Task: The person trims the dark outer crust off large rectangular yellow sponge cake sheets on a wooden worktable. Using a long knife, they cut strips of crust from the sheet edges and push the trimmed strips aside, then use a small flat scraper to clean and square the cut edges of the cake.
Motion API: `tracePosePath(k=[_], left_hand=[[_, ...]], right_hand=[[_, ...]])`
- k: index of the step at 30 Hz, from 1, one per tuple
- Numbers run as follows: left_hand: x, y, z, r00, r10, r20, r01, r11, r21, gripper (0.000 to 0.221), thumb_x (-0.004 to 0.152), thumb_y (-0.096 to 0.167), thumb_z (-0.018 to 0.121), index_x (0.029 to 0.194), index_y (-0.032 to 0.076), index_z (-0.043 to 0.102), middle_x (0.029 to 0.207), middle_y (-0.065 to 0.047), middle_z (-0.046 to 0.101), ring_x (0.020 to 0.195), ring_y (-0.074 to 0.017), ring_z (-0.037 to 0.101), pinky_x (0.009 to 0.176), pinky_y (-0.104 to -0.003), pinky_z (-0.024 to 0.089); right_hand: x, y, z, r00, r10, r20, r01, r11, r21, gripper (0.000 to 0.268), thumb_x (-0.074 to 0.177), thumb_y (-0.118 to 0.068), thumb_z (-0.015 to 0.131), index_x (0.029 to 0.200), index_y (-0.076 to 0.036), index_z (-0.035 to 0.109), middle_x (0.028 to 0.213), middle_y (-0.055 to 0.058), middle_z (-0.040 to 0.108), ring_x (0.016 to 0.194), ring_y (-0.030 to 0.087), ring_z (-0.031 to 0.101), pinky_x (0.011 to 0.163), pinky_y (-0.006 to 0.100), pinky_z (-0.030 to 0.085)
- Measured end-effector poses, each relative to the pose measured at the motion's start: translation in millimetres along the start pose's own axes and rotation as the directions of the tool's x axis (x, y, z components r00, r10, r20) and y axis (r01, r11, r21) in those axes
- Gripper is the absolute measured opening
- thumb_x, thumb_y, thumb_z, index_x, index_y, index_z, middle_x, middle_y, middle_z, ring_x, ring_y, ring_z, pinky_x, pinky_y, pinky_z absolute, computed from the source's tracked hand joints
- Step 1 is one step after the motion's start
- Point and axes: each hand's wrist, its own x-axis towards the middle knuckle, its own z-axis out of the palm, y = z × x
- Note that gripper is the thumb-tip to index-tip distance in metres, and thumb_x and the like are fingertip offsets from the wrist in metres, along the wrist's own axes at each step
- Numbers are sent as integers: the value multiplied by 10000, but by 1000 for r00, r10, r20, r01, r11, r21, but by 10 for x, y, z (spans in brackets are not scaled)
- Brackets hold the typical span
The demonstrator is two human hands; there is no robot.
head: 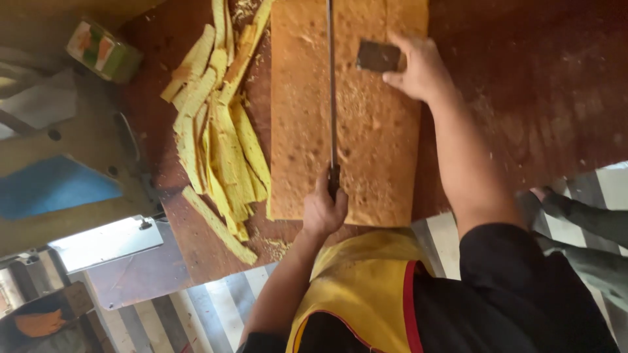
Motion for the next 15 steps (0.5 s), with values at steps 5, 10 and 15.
tracePosePath(k=[5,10,15], left_hand=[[423,123,-58,987,-110,117,107,994,33,609,931,135,589,1484,-41,403,896,-237,723,607,-372,716,527,-465,582],[710,178,-103,984,-76,160,62,994,90,594,937,107,568,1487,-53,413,909,-254,749,594,-364,716,545,-461,591],[893,98,-24,992,71,102,-80,993,84,570,952,77,536,1490,-58,403,1113,-304,734,780,-390,747,644,-457,625]], right_hand=[[1091,242,86,998,-16,-66,20,998,56,983,754,-136,919,1596,-113,413,1482,192,566,1307,350,603,1118,426,481],[1440,510,112,916,329,230,-302,943,-142,925,889,-294,825,1605,-43,296,1539,239,451,1338,380,501,1117,472,417],[1458,826,136,943,156,293,-135,987,-91,912,939,-274,865,1631,-57,312,1648,164,435,1451,333,477,1171,396,463]])
